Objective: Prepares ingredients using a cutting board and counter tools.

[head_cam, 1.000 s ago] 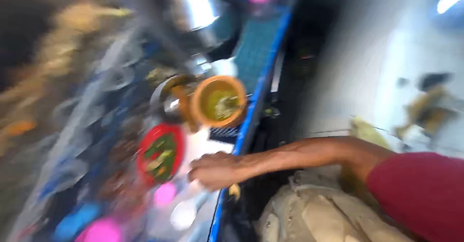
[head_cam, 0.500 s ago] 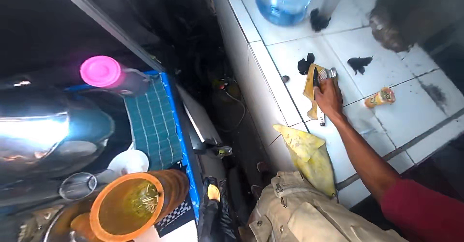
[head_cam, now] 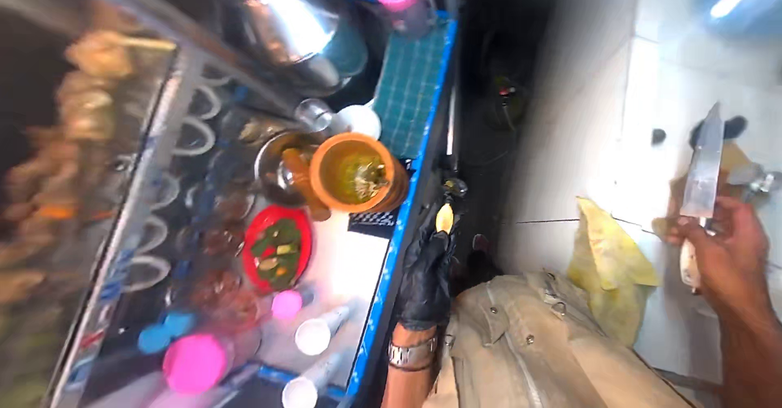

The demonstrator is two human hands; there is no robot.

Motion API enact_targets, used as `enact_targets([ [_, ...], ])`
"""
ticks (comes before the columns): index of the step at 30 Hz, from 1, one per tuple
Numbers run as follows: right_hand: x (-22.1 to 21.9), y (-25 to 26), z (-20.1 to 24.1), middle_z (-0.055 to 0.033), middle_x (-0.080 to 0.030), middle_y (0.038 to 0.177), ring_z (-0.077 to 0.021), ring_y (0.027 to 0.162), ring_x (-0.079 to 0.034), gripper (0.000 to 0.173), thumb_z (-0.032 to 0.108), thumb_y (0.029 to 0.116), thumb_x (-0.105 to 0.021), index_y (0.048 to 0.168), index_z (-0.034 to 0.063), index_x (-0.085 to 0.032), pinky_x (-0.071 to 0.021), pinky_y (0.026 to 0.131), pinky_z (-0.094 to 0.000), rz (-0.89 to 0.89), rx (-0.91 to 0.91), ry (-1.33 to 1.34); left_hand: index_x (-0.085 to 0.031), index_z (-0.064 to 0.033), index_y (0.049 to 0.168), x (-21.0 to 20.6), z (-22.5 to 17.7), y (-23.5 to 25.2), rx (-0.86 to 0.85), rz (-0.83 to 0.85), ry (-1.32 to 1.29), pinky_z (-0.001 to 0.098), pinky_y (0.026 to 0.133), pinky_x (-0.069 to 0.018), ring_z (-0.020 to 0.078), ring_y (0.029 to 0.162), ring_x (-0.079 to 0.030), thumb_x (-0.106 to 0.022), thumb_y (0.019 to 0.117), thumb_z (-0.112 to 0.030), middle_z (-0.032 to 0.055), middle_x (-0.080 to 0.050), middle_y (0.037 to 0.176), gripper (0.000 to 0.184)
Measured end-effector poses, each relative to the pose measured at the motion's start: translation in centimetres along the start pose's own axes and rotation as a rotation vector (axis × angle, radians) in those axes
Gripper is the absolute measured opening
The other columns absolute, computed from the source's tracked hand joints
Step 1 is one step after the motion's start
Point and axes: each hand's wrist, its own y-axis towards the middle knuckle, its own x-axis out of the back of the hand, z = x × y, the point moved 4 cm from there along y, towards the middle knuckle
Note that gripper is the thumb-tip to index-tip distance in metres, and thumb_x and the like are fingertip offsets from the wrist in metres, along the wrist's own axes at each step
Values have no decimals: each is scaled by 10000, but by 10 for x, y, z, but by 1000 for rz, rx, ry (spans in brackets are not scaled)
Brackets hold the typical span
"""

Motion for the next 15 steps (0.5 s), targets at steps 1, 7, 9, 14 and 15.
enact_targets([
  [1,-18,-9,26,-54,-620,1109,-70,713,-658,517,158,984,-570,1457,49,-393,-602,631,-253,143,83,70,-479,-70,1478,8,-3,1,-15,-13,-5,338,962,-549,158,1154,-631,-467,997,-75,104,-609,1366,482],
  [7,-163,-67,129,-115,-737,981,-234,729,-709,377,288,1096,-457,1363,88,-634,-594,626,-427,697,789,-321,-419,-103,1535,50,-39,4,-148,-17,-6,343,1044,-511,168,1262,-589,-406,1023,-55,84,-551,1467,515],
  [9,-200,-75,140,-118,-715,910,-286,653,-692,337,267,1091,-455,1305,110,-662,-562,537,-451,699,994,-455,-423,-103,1537,69,-49,4,-199,-65,16,350,1040,-515,181,1261,-591,-418,1032,-67,91,-545,1474,507],
  [14,-254,-80,159,-108,-678,901,-273,588,-647,330,230,1080,-451,1313,123,-659,-533,489,-422,745,1159,-556,-459,-101,1516,105,-67,-4,-288,-190,54,340,1050,-492,162,1266,-575,-443,1032,-74,68,-522,1501,485],
  [15,-261,-81,162,-107,-672,894,-272,584,-643,329,227,1079,-451,1314,125,-657,-529,487,-419,757,1172,-561,-466,-102,1512,110,-70,-6,-295,-210,53,330,1033,-499,154,1240,-587,-445,1031,-71,65,-537,1483,482],
])
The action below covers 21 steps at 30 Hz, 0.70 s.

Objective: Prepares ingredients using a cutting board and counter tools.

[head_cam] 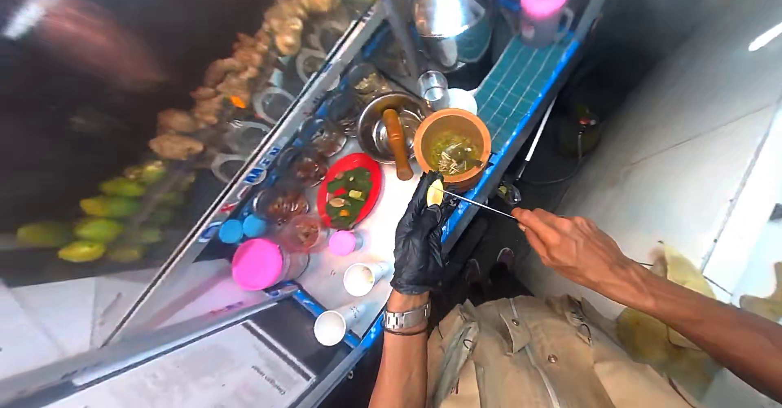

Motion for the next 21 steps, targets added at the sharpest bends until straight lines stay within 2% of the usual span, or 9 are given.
enact_targets([
  [5,-13,19,10,-106,-665,882,-286,596,-644,324,244,1084,-436,1288,135,-663,-523,489,-429,62,33,-24,-497,-98,1488,16,-10,1,-13,-73,-10,317,1002,-518,145,1192,-616,-426,1037,-30,65,-578,1434,461],
  [8,-17,22,12,-103,-659,876,-282,600,-646,317,249,1089,-427,1275,137,-659,-525,495,-424,77,31,-32,-499,-110,1491,22,-11,4,-13,-71,-12,313,1007,-509,140,1200,-606,-428,1036,-33,56,-568,1449,466],
  [11,-20,24,12,-106,-667,887,-289,614,-654,333,256,1091,-420,1293,142,-659,-529,507,-432,89,11,-29,-507,-98,1480,24,-12,7,-3,-75,-9,312,1012,-508,141,1200,-608,-427,1038,-23,62,-573,1442,456],
  [13,-19,25,11,-109,-672,901,-293,618,-657,335,253,1090,-418,1299,143,-655,-532,509,-435,97,1,-43,-527,-104,1470,23,-11,10,-2,-87,14,287,960,-521,121,1140,-625,-435,1031,-23,55,-597,1409,456],
  [17,-17,25,8,-111,-662,892,-290,609,-648,333,241,1083,-430,1312,148,-654,-526,497,-426,89,-8,-57,-555,-118,1456,19,-14,15,5,-71,90,293,953,-529,128,1158,-630,-458,1036,-35,39,-593,1434,439],
  [21,-12,27,2,-108,-652,883,-283,591,-639,328,224,1073,-440,1310,152,-655,-521,482,-415,77,-11,-96,-565,-118,1445,11,-17,20,-1,-76,153,234,826,-553,86,993,-667,-479,1019,-24,40,-666,1302,445],
])
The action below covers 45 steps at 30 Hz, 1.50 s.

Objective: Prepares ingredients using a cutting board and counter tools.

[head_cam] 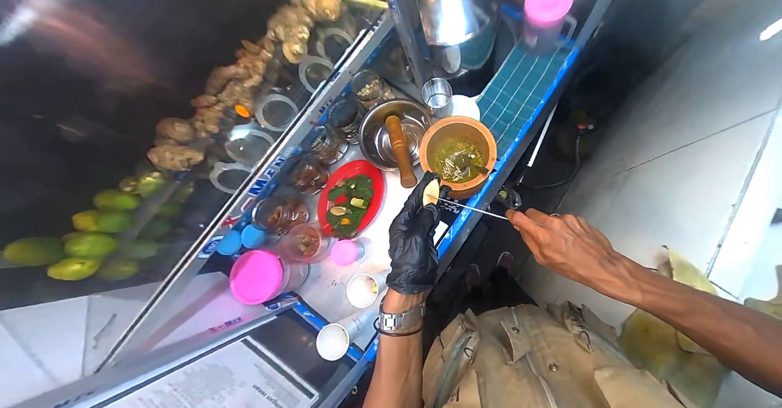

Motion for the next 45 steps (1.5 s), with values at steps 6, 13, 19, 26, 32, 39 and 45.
enact_targets([
  [6,-2,7,-4,-116,-651,913,-295,612,-650,286,179,1062,-458,1285,153,-635,-526,500,-427,57,-75,-38,-564,-157,1454,-13,11,17,-58,-28,192,279,817,-543,101,970,-651,-479,1019,-30,31,-657,1310,461],
  [13,7,18,-46,-72,-680,828,-249,745,-676,286,289,1097,-435,1254,167,-640,-542,662,-468,133,-83,365,-644,-91,1319,-10,-2,50,-18,173,-4,249,852,-546,98,1017,-657,-304,1067,-231,38,-680,1264,445],
  [19,-5,24,-36,-119,-693,892,-287,835,-690,340,312,1110,-397,1301,146,-623,-547,765,-495,180,-114,474,-672,-262,1006,-24,18,67,43,125,-117,161,548,-457,12,643,-557,-422,1066,-484,-82,-622,806,339],
  [26,-13,20,-44,-128,-709,946,-310,891,-703,346,311,1115,-377,1321,159,-610,-550,783,-509,155,-159,439,-665,-223,1111,-52,27,72,169,192,-439,273,814,-576,88,874,-672,-410,1075,-481,-37,-676,943,365],
  [32,-18,24,-54,-129,-713,964,-330,887,-710,315,282,1113,-391,1291,159,-619,-552,746,-517,140,-168,358,-613,-233,986,-60,41,85,224,99,-420,254,725,-560,63,687,-604,-457,1058,-485,-70,-567,739,305],
  [39,-35,32,-45,-139,-699,958,-361,848,-705,272,227,1093,-416,1258,150,-619,-556,683,-527,48,-226,336,-557,-264,932,-65,44,94,124,-27,-377,234,671,-537,39,599,-528,-402,1080,-464,-101,-477,674,294],
  [45,-48,32,-24,-172,-680,1044,-391,854,-696,325,204,1093,-387,1346,154,-586,-559,692,-529,72,-352,317,-561,-302,950,-68,55,92,-2,-90,-259,228,638,-493,32,592,-483,-375,1076,-514,-116,-445,682,309],
])
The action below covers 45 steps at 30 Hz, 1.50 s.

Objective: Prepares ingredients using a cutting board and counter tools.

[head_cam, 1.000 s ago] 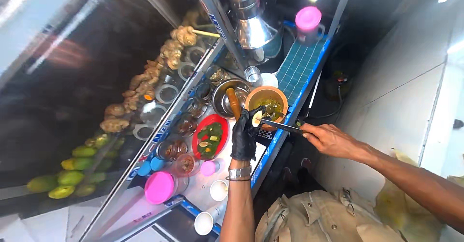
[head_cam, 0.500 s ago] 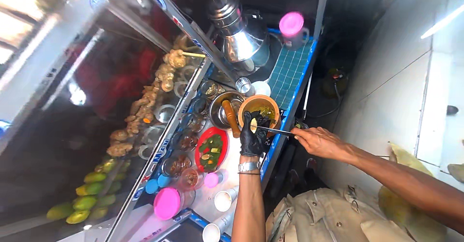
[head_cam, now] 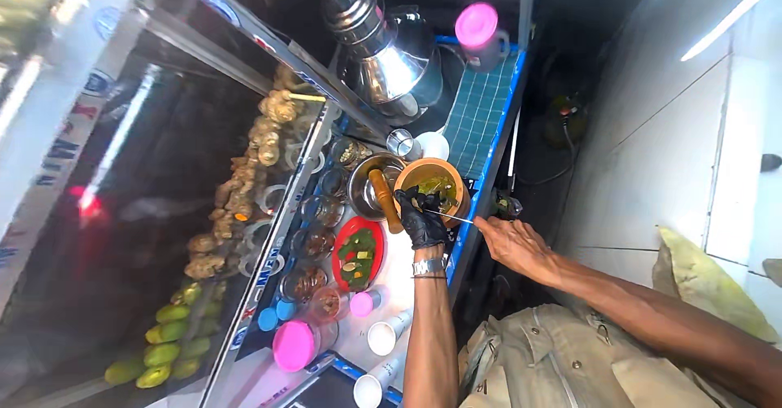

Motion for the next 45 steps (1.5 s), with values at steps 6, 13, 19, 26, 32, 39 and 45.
enact_targets([
  [6,-10,0,12,-196,-674,1109,-409,898,-700,361,208,1105,-359,1416,155,-534,-561,731,-534,66,-89,30,-557,-222,1009,-8,7,23,-31,-160,12,298,783,-532,82,709,-568,-319,1108,-437,-71,-519,754,336],
  [13,-14,3,15,-174,-688,1120,-384,980,-700,331,234,1111,-354,1365,136,-543,-560,783,-523,109,-124,117,-524,-95,1283,2,17,25,-16,-122,-58,368,1020,-508,173,1154,-640,-289,1124,-384,70,-657,1210,405],
  [19,-5,4,0,-146,-708,1056,-359,945,-707,305,245,1108,-390,1346,135,-546,-556,757,-511,71,-158,141,-470,-184,1484,21,8,27,-19,82,97,318,1120,-405,111,1409,-459,-212,1116,-454,-32,-480,1554,524],
  [26,8,-5,-2,-110,-679,959,-318,782,-696,268,275,1101,-415,1273,172,-593,-561,631,-482,-22,-4,52,-395,-166,1536,21,-2,16,85,178,-234,377,1163,-407,162,1449,-430,-253,1119,-417,10,-448,1579,508],
  [32,14,-9,0,-112,-670,938,-324,764,-685,258,253,1092,-432,1265,184,-610,-544,609,-471,14,74,-35,-491,-174,1436,18,-2,13,112,101,-185,407,1103,-473,180,1352,-542,-320,1110,-422,25,-574,1450,444],
  [39,15,-6,-2,-106,-667,975,-318,761,-683,265,240,1088,-433,1287,199,-603,-549,606,-466,35,79,-88,-572,-209,1190,23,2,25,99,65,-182,384,995,-523,124,976,-655,-388,1095,-382,-32,-643,1000,270],
  [45,17,-4,-3,-108,-663,979,-316,772,-684,282,217,1078,-443,1313,209,-600,-546,607,-460,68,86,-126,-579,-233,993,17,1,27,75,127,-148,285,867,-531,54,716,-576,-346,1108,-391,-92,-524,733,304],
])
